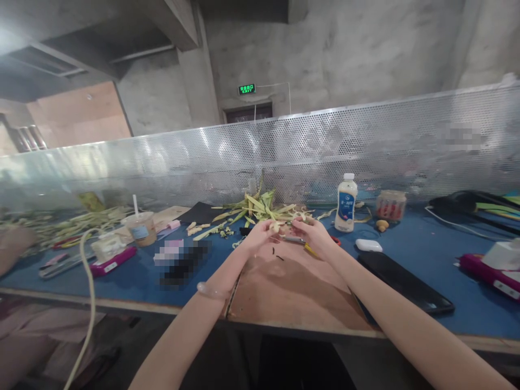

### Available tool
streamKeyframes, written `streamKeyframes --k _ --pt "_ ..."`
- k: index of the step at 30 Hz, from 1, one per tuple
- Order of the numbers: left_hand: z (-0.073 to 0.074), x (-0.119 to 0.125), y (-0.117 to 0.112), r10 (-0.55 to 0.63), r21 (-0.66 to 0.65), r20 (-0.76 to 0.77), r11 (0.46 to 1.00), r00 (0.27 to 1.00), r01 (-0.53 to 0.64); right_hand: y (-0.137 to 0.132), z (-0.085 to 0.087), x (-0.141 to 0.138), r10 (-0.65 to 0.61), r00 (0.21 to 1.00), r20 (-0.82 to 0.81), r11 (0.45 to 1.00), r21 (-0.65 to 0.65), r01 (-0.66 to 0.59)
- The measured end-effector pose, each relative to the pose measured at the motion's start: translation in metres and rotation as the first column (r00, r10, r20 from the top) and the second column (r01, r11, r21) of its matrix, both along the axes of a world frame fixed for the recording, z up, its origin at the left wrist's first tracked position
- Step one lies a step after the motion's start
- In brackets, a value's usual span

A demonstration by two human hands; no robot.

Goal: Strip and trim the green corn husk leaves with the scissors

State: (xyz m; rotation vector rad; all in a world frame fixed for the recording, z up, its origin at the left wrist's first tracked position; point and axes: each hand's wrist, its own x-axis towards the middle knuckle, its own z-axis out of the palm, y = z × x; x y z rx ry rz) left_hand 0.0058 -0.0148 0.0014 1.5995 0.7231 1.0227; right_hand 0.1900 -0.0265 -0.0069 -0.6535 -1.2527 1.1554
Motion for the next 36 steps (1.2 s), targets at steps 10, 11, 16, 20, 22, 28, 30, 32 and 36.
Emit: streamKeyframes --k 10,11,16,20,22,28,30,32,36 --pt "0.004 0.002 -0.003 0.117 0.189 0.011 0.975 0.993 -0.117 -0.011 -0.007 -0.012 0.203 0.953 -0.225 0.979 0.022 -0.203" --pt "0.004 0.001 -0.002 0.143 0.17 0.04 0.974 0.989 -0.147 -0.012 -0.007 -0.013 0.201 0.957 -0.209 0.979 0.019 -0.201" --pt "0.004 0.0 0.002 0.19 0.07 0.19 0.976 0.963 -0.206 -0.013 -0.003 -0.017 0.192 0.964 -0.184 0.979 -0.04 -0.202" --pt "0.003 -0.002 0.005 0.236 0.061 0.214 0.965 0.948 -0.254 -0.009 0.005 -0.012 0.132 0.966 -0.22 0.978 -0.132 -0.164" --pt "0.003 -0.003 0.006 0.26 0.066 0.213 0.958 0.942 -0.28 -0.005 0.008 -0.007 0.045 0.976 -0.213 0.977 -0.195 -0.087" --pt "0.006 -0.001 -0.003 0.223 0.196 0.012 0.955 0.975 -0.221 0.002 -0.001 -0.003 -0.202 0.963 0.18 0.978 0.094 0.187" --pt "0.007 0.001 -0.007 0.228 0.273 -0.051 0.94 0.972 -0.206 0.0 -0.004 -0.005 -0.158 0.963 0.218 0.985 0.107 0.137" --pt "0.009 0.003 -0.01 0.251 0.331 -0.089 0.92 0.964 -0.209 -0.004 -0.004 -0.008 -0.097 0.961 0.258 0.993 0.092 0.076" --pt "0.01 0.004 -0.013 0.248 0.37 -0.103 0.909 0.963 -0.194 -0.012 -0.001 -0.01 0.049 0.971 0.232 0.998 0.014 -0.054"
